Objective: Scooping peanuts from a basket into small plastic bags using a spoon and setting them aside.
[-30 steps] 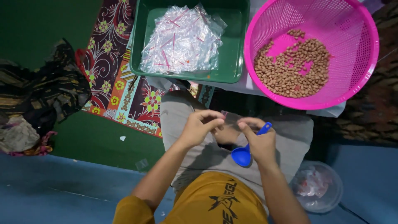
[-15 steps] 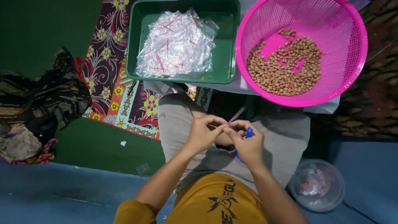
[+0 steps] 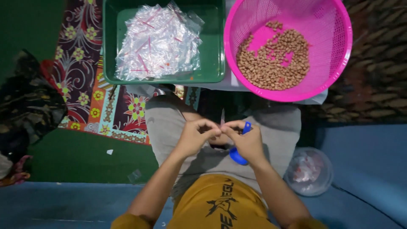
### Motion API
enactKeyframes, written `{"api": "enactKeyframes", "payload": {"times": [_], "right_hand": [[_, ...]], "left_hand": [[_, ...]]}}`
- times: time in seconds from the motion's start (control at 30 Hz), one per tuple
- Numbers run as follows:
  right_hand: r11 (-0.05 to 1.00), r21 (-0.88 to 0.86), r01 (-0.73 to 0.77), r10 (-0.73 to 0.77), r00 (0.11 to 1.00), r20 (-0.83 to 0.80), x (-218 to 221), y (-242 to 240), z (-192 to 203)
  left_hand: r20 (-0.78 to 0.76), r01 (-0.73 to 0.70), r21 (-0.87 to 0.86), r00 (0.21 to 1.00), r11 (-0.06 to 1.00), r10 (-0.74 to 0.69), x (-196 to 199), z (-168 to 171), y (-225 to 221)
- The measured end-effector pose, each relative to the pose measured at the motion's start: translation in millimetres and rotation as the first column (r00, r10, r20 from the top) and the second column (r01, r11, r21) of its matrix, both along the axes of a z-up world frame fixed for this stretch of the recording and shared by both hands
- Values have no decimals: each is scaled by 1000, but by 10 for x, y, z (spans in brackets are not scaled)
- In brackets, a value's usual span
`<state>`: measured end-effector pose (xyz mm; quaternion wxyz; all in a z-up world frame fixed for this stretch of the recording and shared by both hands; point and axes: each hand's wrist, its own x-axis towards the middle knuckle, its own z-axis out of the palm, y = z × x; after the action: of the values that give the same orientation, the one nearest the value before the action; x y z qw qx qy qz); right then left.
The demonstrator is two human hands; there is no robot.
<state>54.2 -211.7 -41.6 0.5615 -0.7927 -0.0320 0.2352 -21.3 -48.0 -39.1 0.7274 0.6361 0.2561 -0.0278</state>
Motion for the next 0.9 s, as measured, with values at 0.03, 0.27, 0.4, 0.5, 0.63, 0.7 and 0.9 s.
{"api": "enactKeyframes", "payload": {"times": [0.03, 0.27, 0.4, 0.5, 0.63, 0.7, 0.9], "right_hand": [[1000, 10, -14, 14, 1000, -1, -2, 10, 37], [999, -41, -23, 24, 999, 34, -42, 146, 66], [999, -29, -27, 28, 999, 21, -24, 161, 60], [997, -65, -32, 32, 999, -9, -38, 182, 71], [994, -110, -28, 32, 999, 37, -44, 158, -43], [987, -157, -32, 42, 997, 65, -50, 155, -95], [927, -361, -97, 308, 746, 591, -126, 232, -147]], "left_hand": [[-1, -9, 3, 1000, 1000, 9, -14, -33, 5], [45, 10, 134, 999, 991, -16, -38, -59, 15], [41, 16, 131, 999, 991, -22, -42, -54, 78], [35, 42, 145, 998, 989, -47, -47, -72, 114], [20, -37, 64, 999, 997, 36, -102, -171, 105], [8, -73, 115, 997, 991, 73, -121, -185, 96], [252, -75, 823, 936, 563, -244, -309, -374, 46]]}}
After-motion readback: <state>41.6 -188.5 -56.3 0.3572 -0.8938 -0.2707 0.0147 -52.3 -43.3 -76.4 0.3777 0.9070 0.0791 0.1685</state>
